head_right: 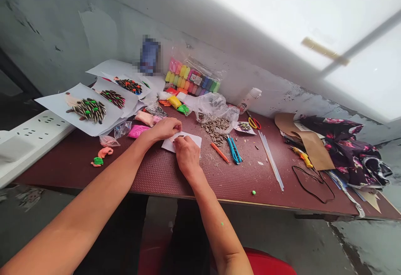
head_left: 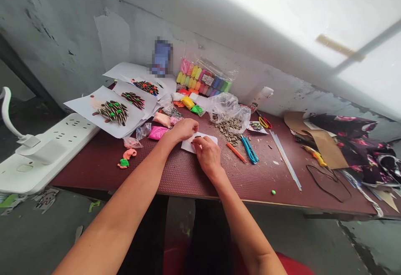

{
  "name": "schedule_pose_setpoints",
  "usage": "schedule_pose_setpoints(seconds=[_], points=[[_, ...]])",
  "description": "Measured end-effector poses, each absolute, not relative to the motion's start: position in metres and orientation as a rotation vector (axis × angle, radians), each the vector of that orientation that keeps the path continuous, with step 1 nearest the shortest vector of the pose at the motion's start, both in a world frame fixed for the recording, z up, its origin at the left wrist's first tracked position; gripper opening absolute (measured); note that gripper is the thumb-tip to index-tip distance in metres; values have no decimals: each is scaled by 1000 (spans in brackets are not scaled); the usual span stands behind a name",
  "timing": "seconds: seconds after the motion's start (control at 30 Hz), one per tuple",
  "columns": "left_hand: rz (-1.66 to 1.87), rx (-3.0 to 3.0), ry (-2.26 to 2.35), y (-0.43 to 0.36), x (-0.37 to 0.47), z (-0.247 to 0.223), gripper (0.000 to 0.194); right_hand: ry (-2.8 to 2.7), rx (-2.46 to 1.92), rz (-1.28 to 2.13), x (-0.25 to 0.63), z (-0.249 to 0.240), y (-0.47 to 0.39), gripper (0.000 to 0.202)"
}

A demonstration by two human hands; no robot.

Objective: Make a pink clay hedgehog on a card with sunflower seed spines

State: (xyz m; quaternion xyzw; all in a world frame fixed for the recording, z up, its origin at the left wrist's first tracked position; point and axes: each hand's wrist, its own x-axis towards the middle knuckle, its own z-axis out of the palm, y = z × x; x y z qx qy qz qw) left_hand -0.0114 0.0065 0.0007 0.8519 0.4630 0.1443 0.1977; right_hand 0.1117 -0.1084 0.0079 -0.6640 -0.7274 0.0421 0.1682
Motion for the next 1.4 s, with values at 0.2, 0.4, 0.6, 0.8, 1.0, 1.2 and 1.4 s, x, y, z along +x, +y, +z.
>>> schedule_pose_setpoints(seconds=[0.2, 0.4, 0.6, 0.8, 1.0, 1.2, 1.4], points=[[386, 2388, 1286, 7, -12, 2, 26, -2010, -1870, 95, 119, 10, -114, 18], [403, 2386, 1281, 9, -13, -1, 27, -1920, -1936, 56, 144, 15, -118, 17], [427, 2386, 1295, 12, -14, -7, 26, -1819, -2256, -13, 179, 40, -102, 24], [439, 2395, 1287, 11, -15, -8, 29, -1819, -2355, 3, 197, 65, -63, 29], [438, 2399, 1297, 11, -16, -10, 26, -1718, -2402, 102, 211, 53, -40, 27], [437, 2389, 1312, 13, -17, -14, 25, -1774, -2399, 196, 218, 35, -43, 30], [433, 2392, 1303, 12, -18, -14, 27, -1883, -2425, 92, 214, 31, -42, 25]])
